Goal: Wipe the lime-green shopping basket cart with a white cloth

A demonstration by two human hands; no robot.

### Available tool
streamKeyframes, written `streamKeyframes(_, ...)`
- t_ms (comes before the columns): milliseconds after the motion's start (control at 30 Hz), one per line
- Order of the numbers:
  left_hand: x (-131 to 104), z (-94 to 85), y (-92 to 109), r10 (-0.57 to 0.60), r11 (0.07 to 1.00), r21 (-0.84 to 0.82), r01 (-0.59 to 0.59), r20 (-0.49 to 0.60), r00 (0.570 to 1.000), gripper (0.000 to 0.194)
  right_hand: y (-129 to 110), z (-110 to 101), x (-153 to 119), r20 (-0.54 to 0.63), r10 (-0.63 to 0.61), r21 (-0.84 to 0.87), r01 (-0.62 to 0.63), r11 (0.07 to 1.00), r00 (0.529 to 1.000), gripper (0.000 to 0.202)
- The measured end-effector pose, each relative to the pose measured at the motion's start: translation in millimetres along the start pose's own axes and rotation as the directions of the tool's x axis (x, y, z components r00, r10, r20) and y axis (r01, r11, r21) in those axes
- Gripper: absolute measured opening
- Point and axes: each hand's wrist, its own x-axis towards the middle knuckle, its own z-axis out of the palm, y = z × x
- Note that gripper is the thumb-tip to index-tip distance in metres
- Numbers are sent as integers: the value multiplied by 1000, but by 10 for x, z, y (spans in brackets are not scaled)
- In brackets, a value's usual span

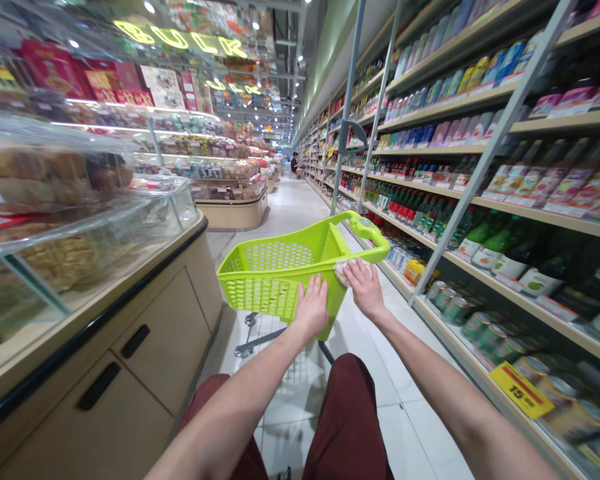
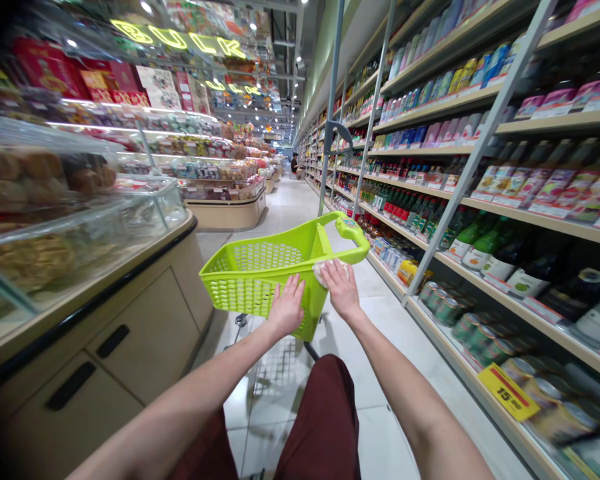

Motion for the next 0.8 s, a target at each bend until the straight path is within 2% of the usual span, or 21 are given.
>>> streamKeyframes(100, 26, -1, 20, 6, 1000, -3, -6, 2, 1000, 69, 297, -151, 240, -147, 161, -46, -169, 984, 976, 44)
streamKeyframes(200, 36, 19, 53, 23, 1000, -8, -23, -15, 1000, 69, 431, -177, 270, -162, 195, -64, -208, 976, 967, 43)
streamKeyframes(267, 34, 31, 73, 30, 1000, -7, -31, -29, 999, 68, 363, -120, 162, -111, 165, -57, -172, 983, 980, 44)
streamKeyframes(400, 30, 25, 77, 27, 1000, 7, -27, -28, 999, 67, 14, 68, -125, 13, 59, 0, -59, 998, 998, 46)
streamKeyframes(467, 33, 8, 55, 26, 1000, 9, -26, -20, 999, 67, -118, 123, -176, 52, -18, 24, 16, 1000, 998, 46)
streamKeyframes(533, 38, -12, 21, 18, 1000, 8, -18, -15, 1000, 67, -128, 108, -119, 37, -48, 19, 47, 999, 998, 44)
streamKeyframes(600, 46, -32, -23, 2, 1000, 6, -2, -13, 1000, 67, 7, 25, 25, -48, 17, -21, -18, 1000, 999, 42)
streamKeyframes(700, 59, -58, -111, -33, 999, 8, 33, -11, 999, 69, 371, -157, 278, -188, 233, -84, -252, 964, 954, 41)
streamKeyframes(800, 64, -59, -236, -93, 995, 16, 94, -11, 996, 69, 608, -275, 428, -158, 332, -111, -351, 930, 930, 42)
